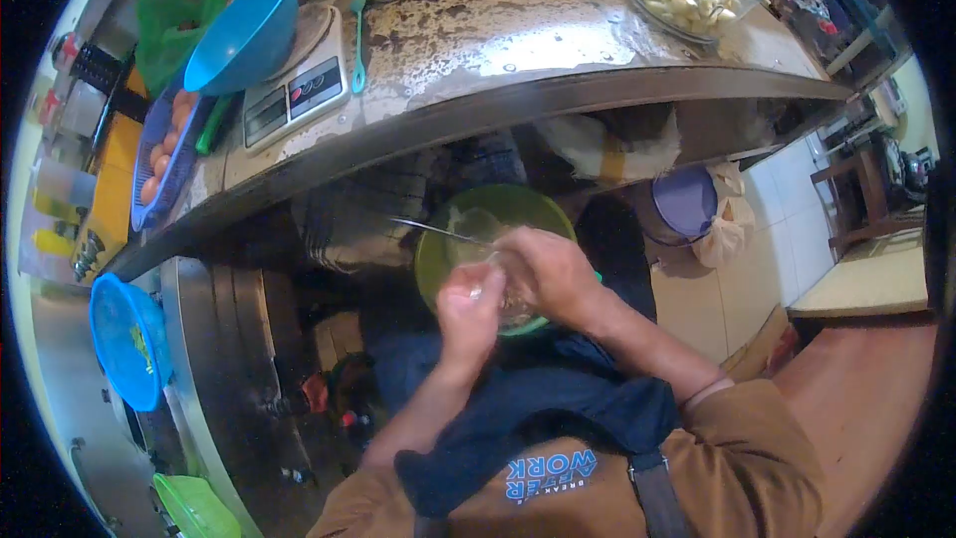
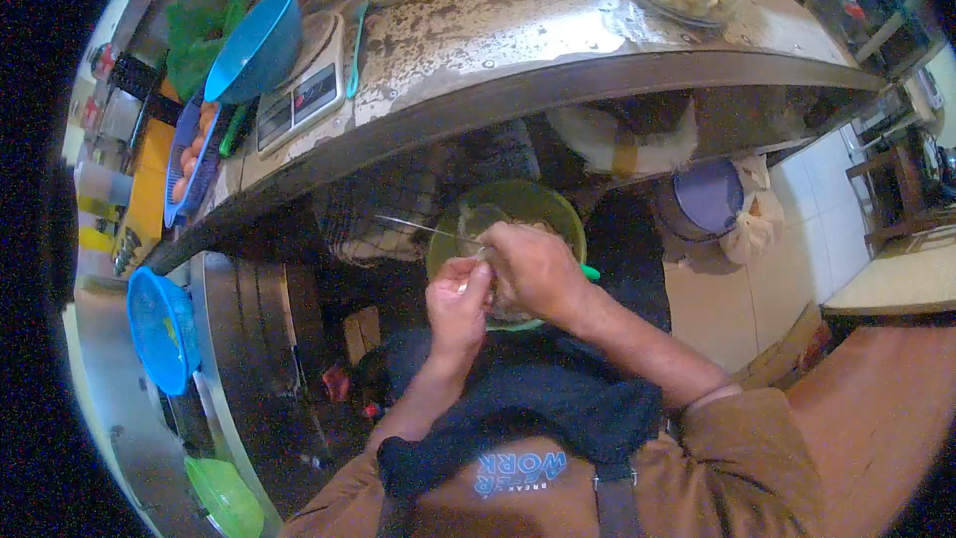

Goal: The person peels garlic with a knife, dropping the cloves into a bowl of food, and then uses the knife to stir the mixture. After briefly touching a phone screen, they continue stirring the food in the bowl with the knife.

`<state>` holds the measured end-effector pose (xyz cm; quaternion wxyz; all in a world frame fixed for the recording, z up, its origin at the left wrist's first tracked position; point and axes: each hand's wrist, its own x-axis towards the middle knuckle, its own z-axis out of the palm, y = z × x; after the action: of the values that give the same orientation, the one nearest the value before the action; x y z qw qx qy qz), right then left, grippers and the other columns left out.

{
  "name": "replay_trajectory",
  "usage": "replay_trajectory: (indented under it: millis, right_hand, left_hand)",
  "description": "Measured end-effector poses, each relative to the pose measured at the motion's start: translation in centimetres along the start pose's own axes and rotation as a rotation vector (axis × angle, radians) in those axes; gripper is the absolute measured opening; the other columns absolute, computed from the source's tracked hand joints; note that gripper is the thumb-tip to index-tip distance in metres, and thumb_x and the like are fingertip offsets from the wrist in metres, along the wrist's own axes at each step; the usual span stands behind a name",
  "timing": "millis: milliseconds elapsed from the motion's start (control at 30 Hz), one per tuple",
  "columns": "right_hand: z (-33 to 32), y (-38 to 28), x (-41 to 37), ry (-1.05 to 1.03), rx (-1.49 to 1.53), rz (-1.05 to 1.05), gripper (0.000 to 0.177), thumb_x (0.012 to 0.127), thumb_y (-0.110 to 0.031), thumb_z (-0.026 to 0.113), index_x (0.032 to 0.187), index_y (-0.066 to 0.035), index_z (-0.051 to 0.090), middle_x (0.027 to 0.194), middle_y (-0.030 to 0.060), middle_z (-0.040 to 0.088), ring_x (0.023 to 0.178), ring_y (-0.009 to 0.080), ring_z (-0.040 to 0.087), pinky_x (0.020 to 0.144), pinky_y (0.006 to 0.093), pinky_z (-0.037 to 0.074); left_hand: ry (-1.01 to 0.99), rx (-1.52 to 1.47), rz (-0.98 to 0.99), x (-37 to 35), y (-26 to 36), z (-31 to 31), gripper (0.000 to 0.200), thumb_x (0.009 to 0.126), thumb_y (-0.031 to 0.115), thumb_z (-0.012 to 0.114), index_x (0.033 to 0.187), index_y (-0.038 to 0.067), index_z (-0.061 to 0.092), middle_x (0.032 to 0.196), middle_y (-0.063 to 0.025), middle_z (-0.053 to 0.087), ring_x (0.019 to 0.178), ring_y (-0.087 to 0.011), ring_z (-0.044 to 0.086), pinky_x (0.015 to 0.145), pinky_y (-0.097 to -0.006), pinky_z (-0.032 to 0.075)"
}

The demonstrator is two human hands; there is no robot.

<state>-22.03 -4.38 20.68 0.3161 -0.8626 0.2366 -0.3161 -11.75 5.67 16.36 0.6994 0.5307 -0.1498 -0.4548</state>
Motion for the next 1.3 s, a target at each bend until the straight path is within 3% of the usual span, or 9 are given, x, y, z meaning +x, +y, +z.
replay_trajectory:
  millis: [67,167,300,367,567,733,1067,1167,1300]
  right_hand:
    - [-0.1,0.0,0.1,-0.054,-0.033,0.003,0.024,0.073,-0.010,0.066,0.095,-0.005,0.059,0.091,0.0163,0.062,0.083,0.0352,0.060,0.071,0.0392,0.049]
    - [-0.1,-0.2,0.6,-0.029,0.042,-0.053,0.026,0.071,-0.009,0.067,0.095,-0.005,0.059,0.090,0.0170,0.062,0.084,0.0355,0.060,0.073,0.0398,0.049]
    - [-0.6,0.0,0.7,-0.002,0.078,-0.105,0.021,0.073,-0.010,0.064,0.092,-0.004,0.057,0.082,0.0159,0.060,0.080,0.0374,0.058,0.069,0.0450,0.046]
    - [-0.6,0.4,0.6,-0.008,0.064,-0.106,0.021,0.074,-0.010,0.064,0.092,-0.003,0.057,0.083,0.0160,0.061,0.081,0.0373,0.058,0.068,0.0451,0.046]
    - [-0.1,-0.7,0.5,-0.023,0.120,0.079,0.015,0.080,-0.009,0.060,0.093,-0.003,0.057,0.081,0.0194,0.061,0.079,0.0389,0.059,0.069,0.0428,0.047]
    - [1.5,0.8,-0.1,0.064,0.501,0.452,0.016,0.085,-0.011,0.061,0.094,0.000,0.055,0.075,0.0118,0.062,0.071,0.0162,0.061,0.065,0.0311,0.048]
    - [1.7,1.1,-0.8,0.243,0.356,0.430,0.012,0.087,-0.008,0.058,0.094,0.001,0.056,0.080,0.0051,0.061,0.073,0.0084,0.057,0.066,0.0259,0.048]
    - [2.3,1.9,-1.1,0.190,0.404,0.325,0.012,0.087,-0.007,0.058,0.096,0.001,0.055,0.082,0.0037,0.061,0.074,0.0081,0.057,0.066,0.0247,0.048]
    - [2.5,2.5,-1.1,0.132,0.783,0.496,0.012,0.089,-0.006,0.057,0.099,0.000,0.053,0.088,0.0026,0.061,0.076,0.0068,0.056,0.069,0.0228,0.047]
  left_hand:
    - [0.031,0.616,0.349,0.1,-0.1,-0.6,0.012,0.085,0.008,0.063,0.094,0.001,0.059,0.074,-0.0005,0.060,0.060,-0.0053,0.051,0.052,-0.0199,0.041]
    - [0.108,0.641,0.572,-0.1,-0.8,-0.5,0.014,0.085,0.009,0.063,0.095,0.000,0.059,0.078,-0.0014,0.061,0.064,-0.0051,0.052,0.055,-0.0197,0.042]
    - [0.019,0.551,0.429,-0.3,0.5,-0.3,0.014,0.086,0.010,0.063,0.095,-0.001,0.060,0.079,-0.0017,0.062,0.067,-0.0060,0.054,0.058,-0.0202,0.044]
    - [-0.061,0.351,0.105,-0.6,1.5,-0.3,0.016,0.087,0.010,0.063,0.097,-0.002,0.060,0.081,-0.0021,0.062,0.070,-0.0063,0.055,0.061,-0.0210,0.046]
    - [-0.189,0.501,0.362,0.5,1.7,-1.9,0.017,0.088,0.010,0.062,0.102,0.001,0.062,0.083,-0.0018,0.064,0.068,-0.0046,0.054,0.059,-0.0188,0.044]
    - [-0.272,0.312,0.204,2.3,0.6,-3.1,0.021,0.088,0.009,0.061,0.107,0.001,0.060,0.086,-0.0016,0.063,0.070,-0.0052,0.055,0.060,-0.0188,0.044]
    - [-0.031,0.471,0.312,1.6,-0.4,0.2,0.027,0.079,0.012,0.071,0.100,0.001,0.059,0.091,-0.0081,0.063,0.082,-0.0145,0.058,0.074,-0.0296,0.048]
    - [-0.087,0.544,0.298,1.6,-0.3,-0.1,0.022,0.085,0.011,0.065,0.102,0.002,0.055,0.088,-0.0019,0.059,0.077,-0.0066,0.053,0.067,-0.0214,0.045]
    - [-0.130,0.563,0.316,1.4,0.0,-0.1,0.020,0.087,0.012,0.062,0.101,0.001,0.055,0.088,-0.0021,0.059,0.077,-0.0075,0.053,0.068,-0.0222,0.045]
